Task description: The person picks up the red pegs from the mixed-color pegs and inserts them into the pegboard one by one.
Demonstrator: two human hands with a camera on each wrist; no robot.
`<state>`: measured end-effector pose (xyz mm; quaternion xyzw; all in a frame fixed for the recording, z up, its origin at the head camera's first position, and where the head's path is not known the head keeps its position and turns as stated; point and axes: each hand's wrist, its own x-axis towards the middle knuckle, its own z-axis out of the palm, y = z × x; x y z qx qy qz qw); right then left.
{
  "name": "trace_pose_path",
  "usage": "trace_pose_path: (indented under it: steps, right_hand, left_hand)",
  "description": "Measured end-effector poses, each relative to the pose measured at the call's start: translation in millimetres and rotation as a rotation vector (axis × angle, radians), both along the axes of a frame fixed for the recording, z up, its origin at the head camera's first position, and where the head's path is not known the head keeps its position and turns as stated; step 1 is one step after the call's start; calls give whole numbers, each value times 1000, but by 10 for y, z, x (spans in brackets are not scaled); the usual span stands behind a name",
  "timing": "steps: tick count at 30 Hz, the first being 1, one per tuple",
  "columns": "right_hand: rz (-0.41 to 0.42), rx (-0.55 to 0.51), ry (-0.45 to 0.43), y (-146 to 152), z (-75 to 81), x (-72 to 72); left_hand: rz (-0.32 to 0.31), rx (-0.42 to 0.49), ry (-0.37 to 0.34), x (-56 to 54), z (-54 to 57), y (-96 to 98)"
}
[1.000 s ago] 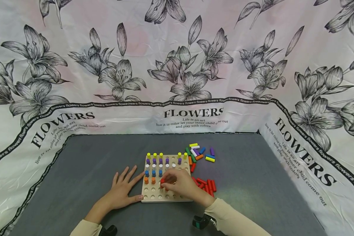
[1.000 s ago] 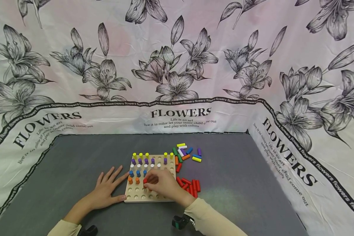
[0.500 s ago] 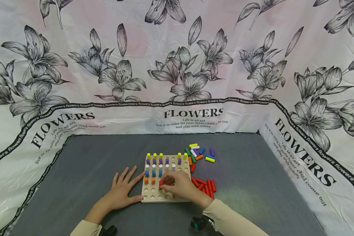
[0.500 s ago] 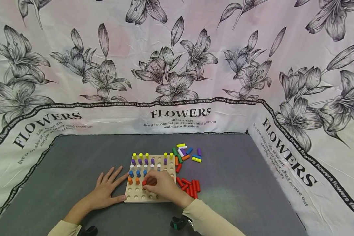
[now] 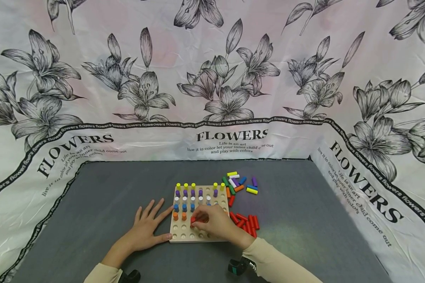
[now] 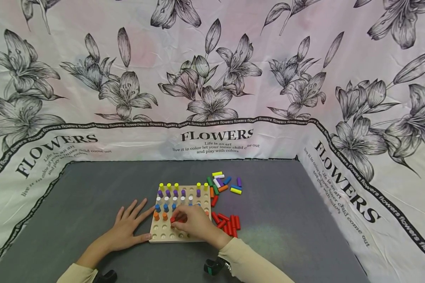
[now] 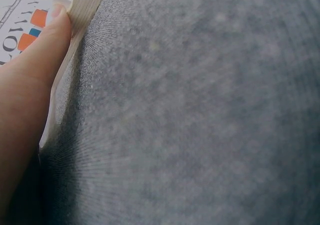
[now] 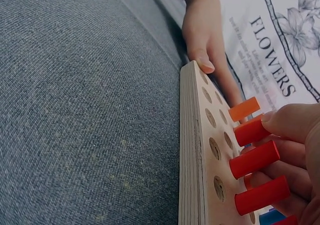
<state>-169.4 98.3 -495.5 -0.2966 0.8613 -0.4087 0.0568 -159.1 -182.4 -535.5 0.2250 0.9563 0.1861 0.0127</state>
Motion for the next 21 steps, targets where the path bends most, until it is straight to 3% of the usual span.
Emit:
trace_pose_path:
  steps: [7,14,21]
  right_hand:
    - [12,37,38,-7,-1,4]
    - [18,61,71,-13,-9,-1]
    - [27,55,68,-9,-14,3]
  left_hand:
    - [-4,19,-1,-11,-35,-11]
    - [-24,47,57,2,-28,-9]
    - [-7,15,15,13,7,5]
